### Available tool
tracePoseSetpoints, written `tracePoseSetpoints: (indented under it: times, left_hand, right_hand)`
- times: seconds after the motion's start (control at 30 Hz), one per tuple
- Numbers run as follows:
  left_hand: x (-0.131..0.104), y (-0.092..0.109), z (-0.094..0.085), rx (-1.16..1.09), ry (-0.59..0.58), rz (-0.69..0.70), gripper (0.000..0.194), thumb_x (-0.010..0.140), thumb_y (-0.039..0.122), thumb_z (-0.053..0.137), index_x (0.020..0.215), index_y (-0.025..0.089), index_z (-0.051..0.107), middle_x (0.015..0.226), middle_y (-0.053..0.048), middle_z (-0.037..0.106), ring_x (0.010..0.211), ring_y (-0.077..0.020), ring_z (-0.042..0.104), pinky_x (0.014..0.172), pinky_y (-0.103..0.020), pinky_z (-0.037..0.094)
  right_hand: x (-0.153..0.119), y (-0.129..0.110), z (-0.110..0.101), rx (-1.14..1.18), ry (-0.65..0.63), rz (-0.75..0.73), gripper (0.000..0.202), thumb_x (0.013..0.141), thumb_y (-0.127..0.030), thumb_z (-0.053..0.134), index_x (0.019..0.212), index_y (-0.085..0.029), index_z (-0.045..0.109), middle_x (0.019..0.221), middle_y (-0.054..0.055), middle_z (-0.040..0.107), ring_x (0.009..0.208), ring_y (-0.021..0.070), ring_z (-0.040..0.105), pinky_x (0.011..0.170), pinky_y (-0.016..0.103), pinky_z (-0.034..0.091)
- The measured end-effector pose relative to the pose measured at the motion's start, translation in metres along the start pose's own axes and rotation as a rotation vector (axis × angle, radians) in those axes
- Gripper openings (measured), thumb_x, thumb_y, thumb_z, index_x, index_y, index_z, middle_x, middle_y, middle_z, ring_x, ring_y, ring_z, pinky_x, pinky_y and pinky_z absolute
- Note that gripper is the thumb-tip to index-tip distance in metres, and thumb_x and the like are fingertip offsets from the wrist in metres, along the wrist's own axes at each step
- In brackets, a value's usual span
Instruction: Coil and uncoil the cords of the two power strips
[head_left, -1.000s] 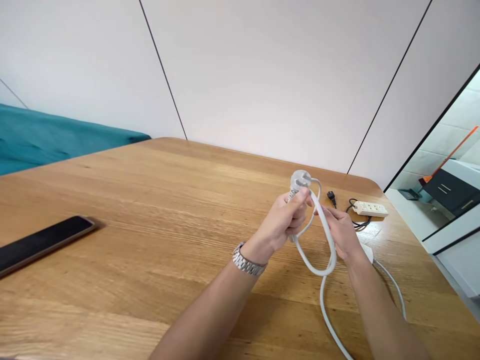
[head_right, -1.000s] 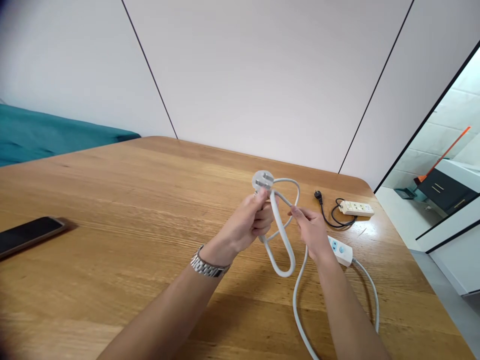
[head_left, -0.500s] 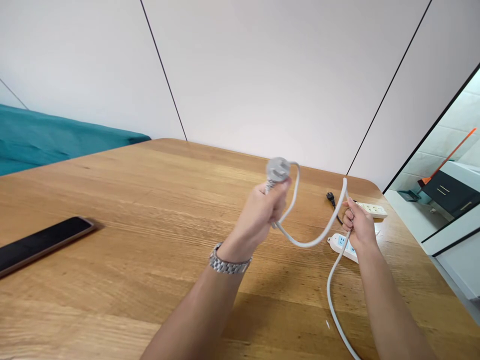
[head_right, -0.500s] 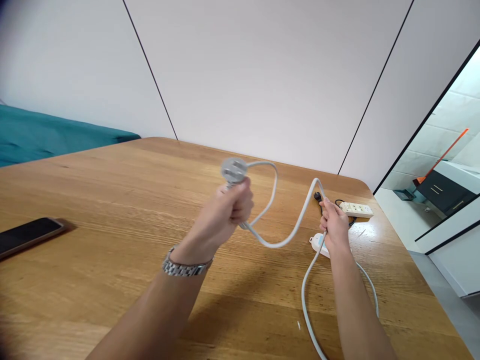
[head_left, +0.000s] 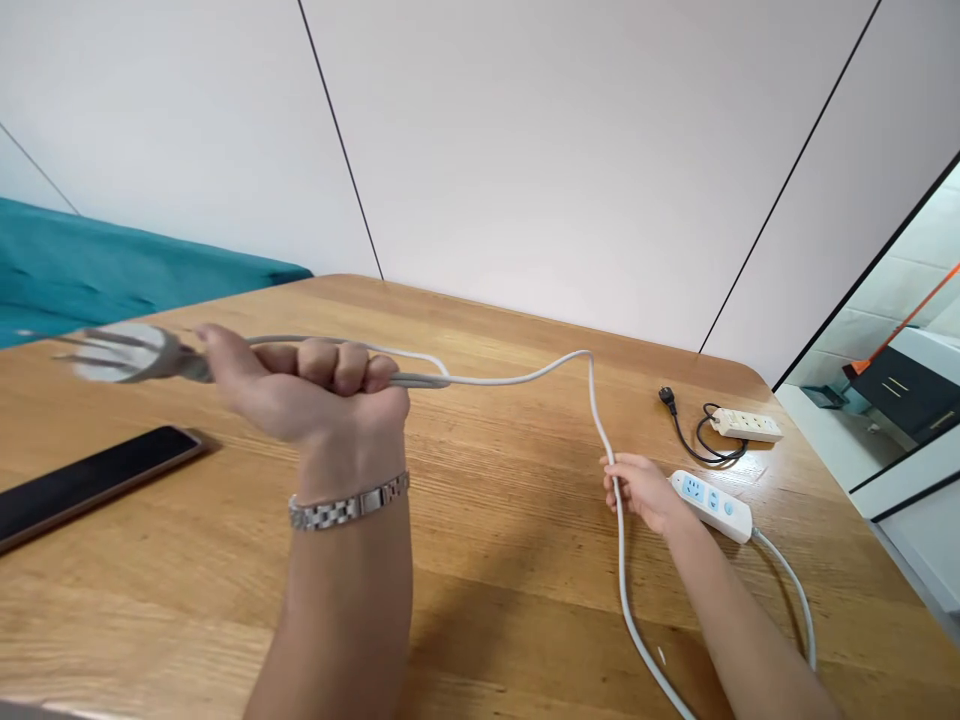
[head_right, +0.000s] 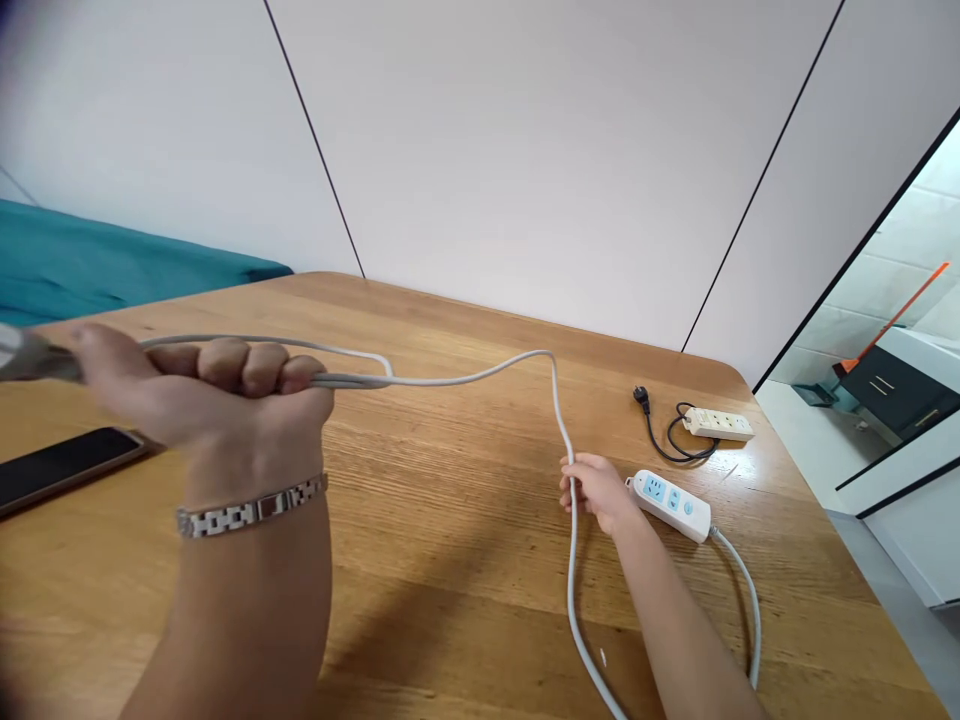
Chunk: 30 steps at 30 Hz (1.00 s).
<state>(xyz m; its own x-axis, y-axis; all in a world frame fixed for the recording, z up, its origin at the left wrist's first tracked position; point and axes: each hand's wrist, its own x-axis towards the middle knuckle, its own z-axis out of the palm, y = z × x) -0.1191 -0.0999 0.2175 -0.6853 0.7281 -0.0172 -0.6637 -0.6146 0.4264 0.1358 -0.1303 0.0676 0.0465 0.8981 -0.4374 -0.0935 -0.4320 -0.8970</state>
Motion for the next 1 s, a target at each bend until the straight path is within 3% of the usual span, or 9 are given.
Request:
tracePoseSetpoints:
  times: [0.1, 0.2, 0.37, 0.5, 0.6, 0.7, 0.8, 0.9, 1.0]
  left_hand:
    - [0.008, 0.004, -0.004, -0.049, 0.039, 0.11, 0.058, 0.099, 0.055, 0.019, 0.058, 0.018, 0.004, 0.042, 0.007, 0.002, 0.036, -0.0068, 0.002, 0.036, -0.021, 0.005]
    - [0.011, 0.009, -0.006, -0.036, 0.01, 0.217, 0.056, 0.1, 0.053, 0.02, 0.058, 0.018, 0.004, 0.041, 0.007, 0.001, 0.035, -0.0062, 0.0, 0.036, -0.022, 0.003]
    - [0.004, -0.002, -0.002, 0.228, -0.186, 0.156, 0.056, 0.099, 0.036, 0.038, 0.05, 0.019, 0.016, 0.038, 0.008, 0.012, 0.034, -0.0053, 0.006, 0.036, -0.023, 0.004]
    - [-0.014, -0.031, -0.004, 0.42, -0.378, 0.247, 0.05, 0.082, 0.027, 0.065, 0.047, 0.02, 0.03, 0.037, 0.009, 0.025, 0.034, -0.0048, 0.018, 0.036, -0.024, 0.01]
    - [-0.034, -0.052, -0.009, 0.558, -0.561, 0.271, 0.05, 0.074, 0.031, 0.072, 0.047, 0.019, 0.032, 0.041, 0.008, 0.029, 0.038, -0.0045, 0.022, 0.038, -0.023, 0.013]
    - [-0.052, -0.061, -0.012, 0.641, -0.735, 0.043, 0.055, 0.073, 0.039, 0.073, 0.049, 0.019, 0.028, 0.043, 0.008, 0.025, 0.04, -0.0038, 0.019, 0.038, -0.021, 0.012]
    - [-0.065, -0.065, -0.012, 0.625, -0.885, -0.361, 0.061, 0.071, 0.052, 0.072, 0.051, 0.02, 0.024, 0.044, 0.009, 0.02, 0.039, -0.0029, 0.015, 0.037, -0.019, 0.011]
    - [-0.073, -0.072, -0.013, 0.631, -0.994, -0.705, 0.062, 0.068, 0.061, 0.07, 0.054, 0.021, 0.025, 0.044, 0.011, 0.017, 0.037, -0.0022, 0.012, 0.035, -0.017, 0.008]
    - [-0.081, -0.083, -0.018, 0.65, -1.02, -0.833, 0.058, 0.065, 0.063, 0.071, 0.057, 0.021, 0.032, 0.043, 0.012, 0.019, 0.036, -0.0019, 0.011, 0.034, -0.017, 0.008]
  right_hand:
    - [0.003, 0.01, 0.002, -0.098, -0.21, 0.162, 0.017, 0.083, -0.03, 0.055, 0.079, -0.014, 0.061, 0.052, -0.003, 0.056, 0.041, 0.0106, 0.057, 0.045, 0.022, 0.042]
    - [0.004, 0.008, -0.004, 0.036, -0.329, 0.124, 0.027, 0.085, -0.038, 0.054, 0.071, -0.015, 0.059, 0.045, -0.005, 0.05, 0.037, 0.0097, 0.052, 0.04, 0.02, 0.037]
    - [-0.007, -0.02, -0.022, 0.565, -0.208, -0.192, 0.023, 0.08, -0.036, 0.064, 0.068, -0.018, 0.055, 0.041, -0.012, 0.036, 0.029, 0.0028, 0.024, 0.029, 0.015, 0.015]
    - [-0.031, -0.043, -0.029, 0.672, -0.15, -0.342, 0.022, 0.078, -0.033, 0.07, 0.068, -0.018, 0.057, 0.041, -0.012, 0.036, 0.03, 0.0025, 0.024, 0.029, 0.014, 0.019]
    - [-0.047, -0.05, -0.025, 0.643, -0.076, -0.412, 0.026, 0.074, -0.037, 0.074, 0.067, -0.018, 0.057, 0.043, -0.011, 0.041, 0.03, 0.0022, 0.028, 0.029, 0.014, 0.023]
    - [-0.057, -0.05, -0.013, 0.567, 0.019, -0.46, 0.033, 0.065, -0.043, 0.08, 0.066, -0.017, 0.06, 0.045, -0.009, 0.048, 0.03, 0.0019, 0.033, 0.028, 0.015, 0.025]
    - [-0.062, -0.047, 0.001, 0.427, 0.056, -0.518, 0.041, 0.058, -0.051, 0.082, 0.065, -0.016, 0.06, 0.045, -0.007, 0.052, 0.029, 0.003, 0.036, 0.027, 0.015, 0.022]
    - [-0.067, -0.043, 0.012, 0.226, 0.003, -0.568, 0.046, 0.063, -0.059, 0.076, 0.064, -0.016, 0.059, 0.044, -0.006, 0.051, 0.029, 0.0042, 0.037, 0.028, 0.016, 0.022]
    - [-0.071, -0.038, 0.02, -0.018, -0.071, -0.615, 0.048, 0.074, -0.063, 0.065, 0.065, -0.017, 0.057, 0.044, -0.005, 0.052, 0.031, 0.0046, 0.038, 0.031, 0.017, 0.024]
